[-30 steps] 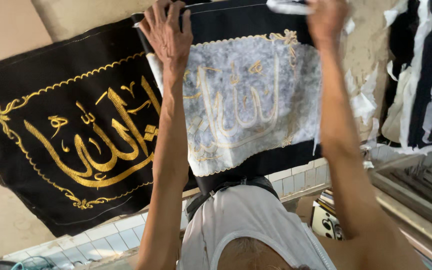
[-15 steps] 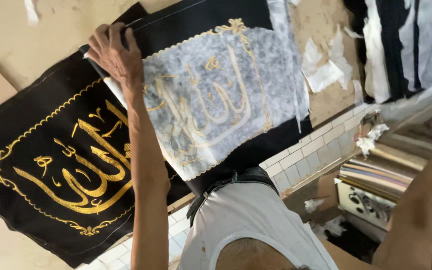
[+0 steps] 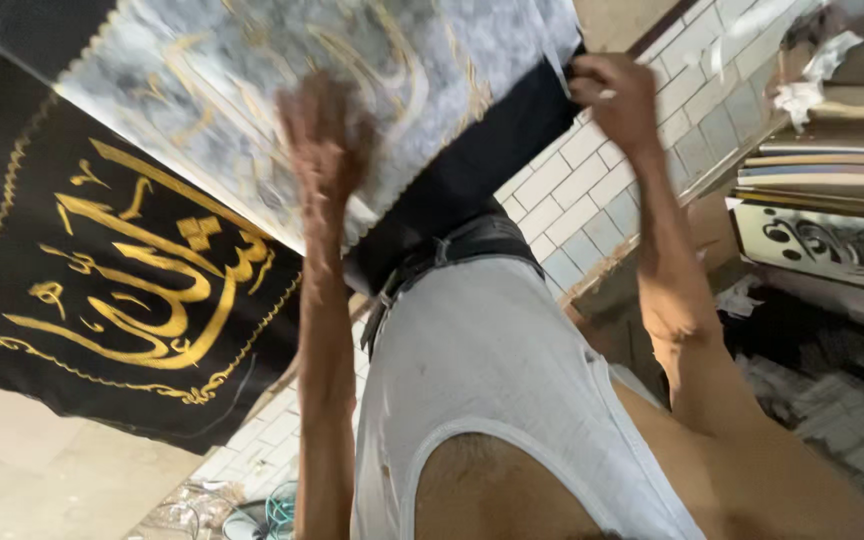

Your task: The person peels a white protective backing from a black fabric with gold Arabic calligraphy. They smooth the fabric and remove the backing in sections, then fold the fabric.

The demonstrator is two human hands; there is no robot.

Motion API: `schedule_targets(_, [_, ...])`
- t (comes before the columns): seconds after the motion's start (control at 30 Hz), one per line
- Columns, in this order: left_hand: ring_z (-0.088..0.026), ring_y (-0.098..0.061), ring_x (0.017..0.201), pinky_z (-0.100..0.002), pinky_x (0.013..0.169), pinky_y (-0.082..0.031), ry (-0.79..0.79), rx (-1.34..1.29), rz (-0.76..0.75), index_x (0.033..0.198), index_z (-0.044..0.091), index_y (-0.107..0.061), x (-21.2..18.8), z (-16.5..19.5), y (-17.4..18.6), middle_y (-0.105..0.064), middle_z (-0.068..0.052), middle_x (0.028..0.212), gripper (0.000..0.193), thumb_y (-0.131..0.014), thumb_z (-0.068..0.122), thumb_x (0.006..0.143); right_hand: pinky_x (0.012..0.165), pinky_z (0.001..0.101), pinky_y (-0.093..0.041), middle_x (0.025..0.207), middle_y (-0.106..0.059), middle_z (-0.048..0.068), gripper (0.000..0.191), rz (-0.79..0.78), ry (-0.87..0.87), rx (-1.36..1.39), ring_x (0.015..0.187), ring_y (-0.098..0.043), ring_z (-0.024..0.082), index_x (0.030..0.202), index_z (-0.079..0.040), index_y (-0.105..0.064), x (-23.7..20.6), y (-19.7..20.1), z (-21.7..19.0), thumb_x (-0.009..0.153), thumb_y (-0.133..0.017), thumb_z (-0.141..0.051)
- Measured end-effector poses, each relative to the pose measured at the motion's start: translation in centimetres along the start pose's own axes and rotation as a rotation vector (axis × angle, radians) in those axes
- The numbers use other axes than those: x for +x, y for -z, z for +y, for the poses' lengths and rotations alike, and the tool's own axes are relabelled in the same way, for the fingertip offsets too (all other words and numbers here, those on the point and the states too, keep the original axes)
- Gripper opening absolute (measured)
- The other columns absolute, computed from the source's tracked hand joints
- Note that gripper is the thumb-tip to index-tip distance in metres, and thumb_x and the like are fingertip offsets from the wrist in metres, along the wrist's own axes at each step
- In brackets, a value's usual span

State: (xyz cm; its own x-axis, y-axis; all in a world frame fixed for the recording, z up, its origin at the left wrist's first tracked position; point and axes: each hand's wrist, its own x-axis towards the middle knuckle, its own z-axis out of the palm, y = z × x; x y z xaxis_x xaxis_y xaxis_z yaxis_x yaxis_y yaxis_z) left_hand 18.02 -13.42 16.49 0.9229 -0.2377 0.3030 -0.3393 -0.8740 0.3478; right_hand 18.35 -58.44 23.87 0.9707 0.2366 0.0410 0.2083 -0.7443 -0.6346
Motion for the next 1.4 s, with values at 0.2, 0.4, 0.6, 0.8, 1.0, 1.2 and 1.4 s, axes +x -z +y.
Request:
schedule_targets(0.2, [-0.036, -0.033, 0.150, -0.065, 0.126, -0.010, 0.038, -0.039, -0.285, 0.145, 0.006, -0.058, -3.6, 7.8, 1.9, -0.042, -0.020, 0.159, 0.081, -0.084, 0.055, 0.087, 0.104, 0.0442, -0.055, 0.123, -0.071, 0.023, 0.028, -0.075, 0.078, -0.075, 0.120, -0.067, 0.038, 0.118, 0.004, -0.070, -2.2, -5.8, -9.2, 0.092, -0.077, -0.005])
schedule_targets(0.4, [-0.037, -0.023, 0.156, -0.063, 0.126, -0.007, -0.019, -0.034, -0.416, 0.158, 0.007, -0.046, -1.4, 12.8, -0.9, -0.028, -0.022, 0.167, 0.092, -0.076, 0.061, 0.088, 0.119, 0.0453, -0.047, 0.147, -0.056, 0.023, 0.044, -0.124, 0.174, -0.223, 0.142, -0.051, 0.040, 0.137, 0.011, -0.060, -3.2, -6.6, -8.3, 0.100, -0.073, -0.008])
schedule_targets(0.6, [-0.035, -0.009, 0.161, -0.064, 0.128, 0.000, -0.131, -0.046, -0.265, 0.167, 0.021, -0.040, 0.0, 15.3, -2.9, -0.009, -0.022, 0.173, 0.083, -0.062, 0.067, 0.101, 0.122, 0.0623, -0.023, 0.147, -0.054, 0.024, 0.055, -0.204, 0.252, -0.353, 0.147, -0.038, 0.044, 0.136, 0.009, -0.062, -0.1, -7.4, -5.0, 0.112, -0.060, -0.040])
schedule_targets(0.8, [-0.034, -0.004, 0.165, -0.068, 0.128, 0.000, -0.039, -0.045, -0.646, 0.153, 0.022, -0.048, 0.8, 15.4, -3.0, -0.009, -0.019, 0.180, 0.070, -0.053, 0.072, 0.106, 0.113, 0.0773, -0.007, 0.140, -0.060, 0.018, 0.051, -0.021, 0.292, -0.456, 0.144, -0.035, 0.045, 0.120, -0.005, -0.074, 3.1, -10.7, -3.0, 0.115, -0.048, -0.048])
schedule_targets(1.0, [-0.032, -0.003, 0.162, -0.067, 0.125, 0.002, -0.039, -0.055, -0.428, 0.165, 0.030, -0.041, 0.4, 15.7, -3.4, -0.009, -0.017, 0.175, 0.080, -0.051, 0.073, 0.099, 0.116, 0.0761, -0.002, 0.141, -0.060, 0.016, 0.061, 0.143, 0.157, -0.507, 0.149, -0.022, 0.044, 0.124, -0.008, -0.072, 9.6, -13.1, -3.6, 0.110, -0.035, -0.055])
schedule_targets(1.2, [-0.033, -0.003, 0.163, -0.066, 0.126, 0.003, -0.049, -0.053, -0.589, 0.162, 0.029, -0.042, 0.6, 15.2, -3.7, -0.011, -0.016, 0.177, 0.073, -0.046, 0.073, 0.104, 0.122, 0.0737, 0.002, 0.147, -0.060, 0.010, 0.068, -0.272, 0.079, -0.612, 0.158, -0.007, 0.038, 0.134, -0.010, -0.066, 7.5, -9.1, -5.8, 0.110, -0.030, -0.062])
schedule_targets(1.4, [-0.033, -0.004, 0.161, -0.068, 0.125, 0.006, -0.069, -0.074, -0.471, 0.163, 0.027, -0.041, 0.2, 15.2, -4.6, -0.015, -0.013, 0.173, 0.077, -0.045, 0.072, 0.101, 0.117, 0.0776, 0.003, 0.149, -0.061, 0.015, 0.065, 0.013, 0.276, -0.574, 0.155, -0.003, 0.041, 0.150, -0.018, -0.045, 12.2, -13.3, -7.1, 0.110, -0.034, -0.068])
